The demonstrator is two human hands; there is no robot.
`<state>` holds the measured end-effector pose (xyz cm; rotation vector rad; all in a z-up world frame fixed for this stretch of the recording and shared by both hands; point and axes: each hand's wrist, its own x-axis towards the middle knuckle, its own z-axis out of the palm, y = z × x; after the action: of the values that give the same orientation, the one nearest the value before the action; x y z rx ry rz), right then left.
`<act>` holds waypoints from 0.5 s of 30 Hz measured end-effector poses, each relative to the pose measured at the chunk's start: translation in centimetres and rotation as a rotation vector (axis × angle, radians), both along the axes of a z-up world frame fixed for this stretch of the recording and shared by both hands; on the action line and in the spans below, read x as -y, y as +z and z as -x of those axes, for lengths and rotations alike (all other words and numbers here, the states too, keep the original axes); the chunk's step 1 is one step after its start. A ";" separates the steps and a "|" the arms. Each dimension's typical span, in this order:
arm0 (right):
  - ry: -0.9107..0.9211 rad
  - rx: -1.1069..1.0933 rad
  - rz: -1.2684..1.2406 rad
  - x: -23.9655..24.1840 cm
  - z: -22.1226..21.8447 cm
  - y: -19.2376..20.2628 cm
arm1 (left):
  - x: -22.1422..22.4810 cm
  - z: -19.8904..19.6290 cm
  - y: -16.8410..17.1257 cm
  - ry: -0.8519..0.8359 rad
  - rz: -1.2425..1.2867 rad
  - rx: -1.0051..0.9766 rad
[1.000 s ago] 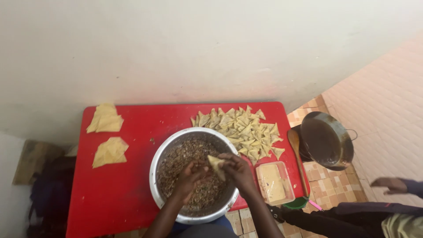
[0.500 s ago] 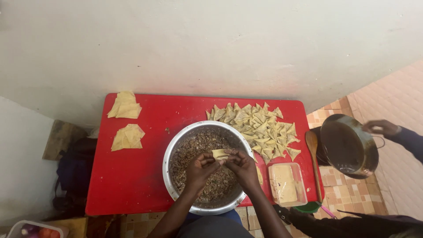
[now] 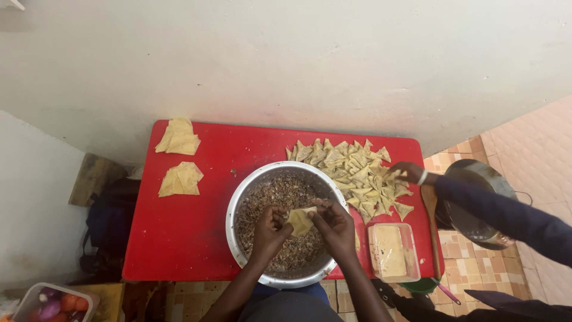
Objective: Folding and filling pastry wrappers with a meat and vegetable mixture to make samosas
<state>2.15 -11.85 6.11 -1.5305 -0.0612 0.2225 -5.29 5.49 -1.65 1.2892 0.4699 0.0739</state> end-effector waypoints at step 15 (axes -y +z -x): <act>0.328 0.350 0.161 -2.2 -1.7 7.7 | -2.6 -1.5 8.9 -0.235 -0.925 0.350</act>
<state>3.81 -9.66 13.77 -1.7021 -0.5864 0.2203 -3.78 8.10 7.28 2.1760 -0.0552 0.3423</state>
